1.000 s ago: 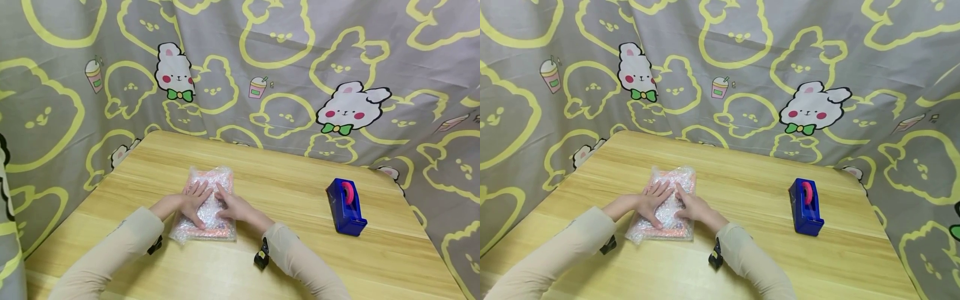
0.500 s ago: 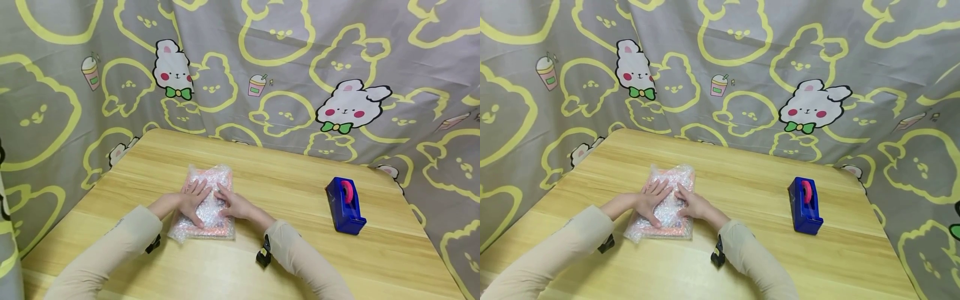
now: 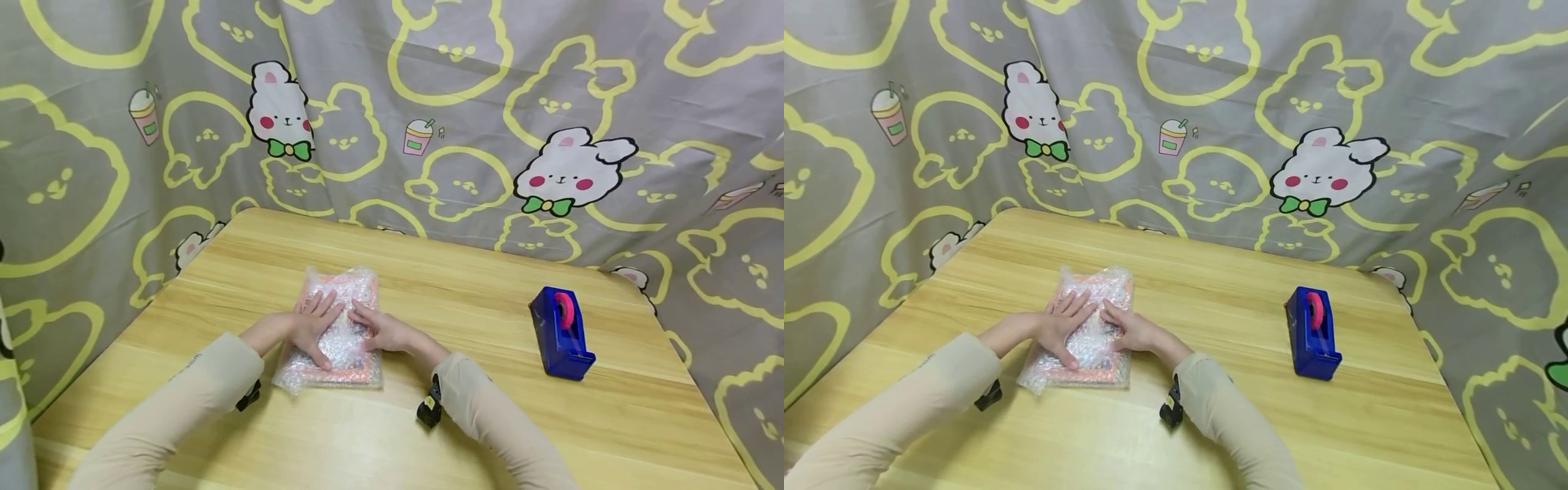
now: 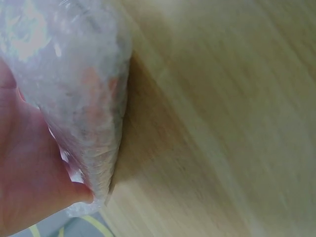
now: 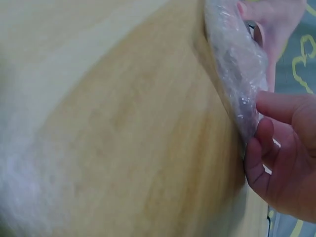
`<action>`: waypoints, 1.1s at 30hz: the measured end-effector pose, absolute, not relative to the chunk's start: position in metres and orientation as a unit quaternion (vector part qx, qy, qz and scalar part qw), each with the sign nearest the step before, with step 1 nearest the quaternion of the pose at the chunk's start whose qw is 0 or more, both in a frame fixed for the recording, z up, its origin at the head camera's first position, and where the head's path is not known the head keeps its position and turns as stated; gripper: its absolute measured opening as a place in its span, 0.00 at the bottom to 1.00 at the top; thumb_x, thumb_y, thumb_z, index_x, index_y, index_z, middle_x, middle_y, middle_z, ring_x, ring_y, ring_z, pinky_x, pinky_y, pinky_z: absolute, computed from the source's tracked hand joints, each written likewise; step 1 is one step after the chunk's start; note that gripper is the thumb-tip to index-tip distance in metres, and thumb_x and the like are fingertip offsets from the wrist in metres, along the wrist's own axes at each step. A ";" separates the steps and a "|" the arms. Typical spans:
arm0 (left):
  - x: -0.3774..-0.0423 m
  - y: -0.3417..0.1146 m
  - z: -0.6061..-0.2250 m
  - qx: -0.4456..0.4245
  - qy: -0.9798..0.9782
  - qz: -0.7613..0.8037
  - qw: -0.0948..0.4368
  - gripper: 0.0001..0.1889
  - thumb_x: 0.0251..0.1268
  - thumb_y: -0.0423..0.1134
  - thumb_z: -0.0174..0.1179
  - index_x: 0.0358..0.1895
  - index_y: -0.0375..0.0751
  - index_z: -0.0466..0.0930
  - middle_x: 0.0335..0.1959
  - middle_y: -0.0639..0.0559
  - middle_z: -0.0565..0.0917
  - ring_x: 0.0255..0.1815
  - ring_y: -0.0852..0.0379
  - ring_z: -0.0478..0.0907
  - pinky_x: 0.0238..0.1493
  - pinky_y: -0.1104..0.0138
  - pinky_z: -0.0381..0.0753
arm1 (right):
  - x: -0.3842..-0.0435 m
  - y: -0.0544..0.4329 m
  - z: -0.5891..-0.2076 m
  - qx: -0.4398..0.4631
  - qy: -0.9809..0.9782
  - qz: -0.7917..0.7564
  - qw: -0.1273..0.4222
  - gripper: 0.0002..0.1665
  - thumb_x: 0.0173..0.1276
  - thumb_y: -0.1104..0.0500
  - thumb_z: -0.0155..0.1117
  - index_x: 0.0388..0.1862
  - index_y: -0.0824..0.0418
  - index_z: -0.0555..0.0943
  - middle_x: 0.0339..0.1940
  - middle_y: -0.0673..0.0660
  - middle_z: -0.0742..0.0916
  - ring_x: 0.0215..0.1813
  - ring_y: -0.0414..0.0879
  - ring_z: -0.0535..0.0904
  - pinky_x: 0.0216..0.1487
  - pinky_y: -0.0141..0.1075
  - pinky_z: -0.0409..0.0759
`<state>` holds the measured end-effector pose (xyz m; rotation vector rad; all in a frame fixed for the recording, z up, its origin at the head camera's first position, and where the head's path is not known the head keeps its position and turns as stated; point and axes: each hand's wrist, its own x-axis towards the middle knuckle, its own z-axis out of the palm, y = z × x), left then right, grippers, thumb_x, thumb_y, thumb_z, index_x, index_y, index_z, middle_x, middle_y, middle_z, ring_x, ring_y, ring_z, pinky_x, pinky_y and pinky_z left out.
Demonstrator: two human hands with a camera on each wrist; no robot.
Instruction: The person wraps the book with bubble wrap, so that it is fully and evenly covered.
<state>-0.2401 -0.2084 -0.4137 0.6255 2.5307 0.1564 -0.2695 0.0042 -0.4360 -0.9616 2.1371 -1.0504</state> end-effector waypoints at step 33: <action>-0.237 -0.206 -0.407 0.228 0.932 0.068 0.272 0.65 0.39 0.66 0.64 0.71 0.35 0.32 0.70 0.33 0.26 0.69 0.33 0.24 0.65 0.41 0.31 | -0.273 0.010 -0.434 -0.359 0.759 -0.410 0.357 0.51 0.54 0.79 0.51 0.73 0.62 0.39 0.73 0.54 0.55 0.57 0.45 0.66 0.53 0.31 0.68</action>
